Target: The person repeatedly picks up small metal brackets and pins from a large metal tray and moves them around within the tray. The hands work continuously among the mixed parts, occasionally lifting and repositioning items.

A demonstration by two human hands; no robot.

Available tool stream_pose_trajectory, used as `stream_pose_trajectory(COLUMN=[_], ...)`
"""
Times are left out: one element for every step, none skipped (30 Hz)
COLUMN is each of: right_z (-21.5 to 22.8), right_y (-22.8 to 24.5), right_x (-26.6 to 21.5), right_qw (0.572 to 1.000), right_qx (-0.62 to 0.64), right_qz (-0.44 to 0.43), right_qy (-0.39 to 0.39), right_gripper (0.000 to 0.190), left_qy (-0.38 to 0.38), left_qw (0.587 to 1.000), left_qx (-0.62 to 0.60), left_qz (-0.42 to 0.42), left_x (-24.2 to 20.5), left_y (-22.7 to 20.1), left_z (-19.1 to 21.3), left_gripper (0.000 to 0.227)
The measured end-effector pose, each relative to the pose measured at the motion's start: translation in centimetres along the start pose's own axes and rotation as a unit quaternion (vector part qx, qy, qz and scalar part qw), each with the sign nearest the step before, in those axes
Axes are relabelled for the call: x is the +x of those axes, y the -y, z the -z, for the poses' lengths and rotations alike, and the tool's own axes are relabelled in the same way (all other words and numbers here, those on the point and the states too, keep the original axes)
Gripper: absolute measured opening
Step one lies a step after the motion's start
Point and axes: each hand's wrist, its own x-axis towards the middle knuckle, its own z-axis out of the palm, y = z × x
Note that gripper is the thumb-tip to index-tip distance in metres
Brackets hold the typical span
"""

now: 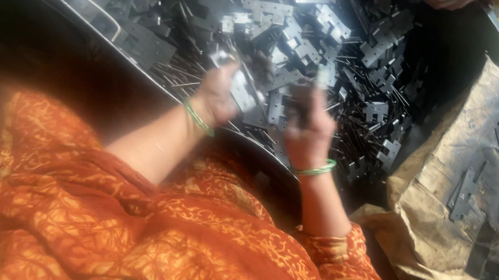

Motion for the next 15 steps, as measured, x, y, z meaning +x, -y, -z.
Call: stream_pose_trajectory(right_z=[-0.7, -1.3, -1.6, -1.4, -1.0, -0.1, 0.9, 2.4, 4.1, 5.7, 6.9, 7.4, 7.8, 7.6, 7.0], right_y=[0.9, 1.8, 2.7, 3.3, 3.6, 3.8, 3.8, 3.4, 2.7, 2.1, 1.6, 1.1, 0.8, 0.6, 0.5], right_x=[0.0, -0.3, -0.5, -0.5, -0.3, -0.1, 0.0, 0.5, 1.2, 1.4, 1.7, 1.6, 1.4, 1.3, 1.1], right_qw=[0.995, 0.989, 0.981, 0.97, 0.972, 0.974, 0.977, 0.986, 0.992, 0.981, 0.963, 0.988, 0.999, 0.995, 0.977], right_qx=[-0.097, -0.142, -0.185, -0.227, -0.218, -0.208, -0.198, -0.141, -0.084, -0.144, -0.204, -0.117, -0.028, 0.062, 0.151], right_qz=[0.004, 0.024, 0.046, 0.067, 0.071, 0.074, 0.077, 0.082, 0.085, 0.131, 0.177, 0.103, 0.025, -0.053, -0.129], right_qy=[0.02, 0.031, 0.044, 0.057, 0.049, 0.042, 0.034, 0.035, 0.035, 0.019, 0.002, 0.02, 0.039, 0.058, 0.075], right_gripper=[0.073, 0.069, 0.066, 0.063, 0.064, 0.066, 0.067, 0.065, 0.064, 0.056, 0.05, 0.052, 0.055, 0.058, 0.062], left_qy=[0.04, 0.014, -0.013, -0.04, -0.072, -0.104, -0.137, -0.099, -0.059, -0.019, -0.033, -0.047, -0.062, -0.055, -0.047], left_qw=[0.998, 0.998, 0.997, 0.994, 0.99, 0.984, 0.977, 0.98, 0.981, 0.979, 0.973, 0.967, 0.961, 0.971, 0.979], left_qx=[-0.028, 0.007, 0.042, 0.077, 0.09, 0.102, 0.115, 0.142, 0.169, 0.196, 0.219, 0.243, 0.264, 0.225, 0.186], left_qz=[0.046, 0.057, 0.064, 0.072, 0.088, 0.104, 0.12, 0.099, 0.08, 0.061, 0.057, 0.054, 0.052, 0.058, 0.064], left_x=[0.0, -0.1, -0.2, -0.4, -0.7, -1.0, -1.3, -1.6, -1.8, -1.9, -1.9, -2.0, -2.2, -2.4, -2.5], left_y=[1.7, 2.9, 4.0, 4.8, 5.1, 5.2, 5.1, 4.7, 4.4, 4.0, 3.7, 3.4, 3.2, 3.1, 2.9], left_z=[0.0, 0.1, 0.2, 0.4, 0.6, 0.9, 1.1, 1.3, 1.4, 1.3, 1.0, 0.6, 0.3, -0.1, -0.5], left_gripper=[0.042, 0.045, 0.049, 0.055, 0.054, 0.053, 0.052, 0.038, 0.025, 0.02, 0.021, 0.022, 0.024, 0.025, 0.027])
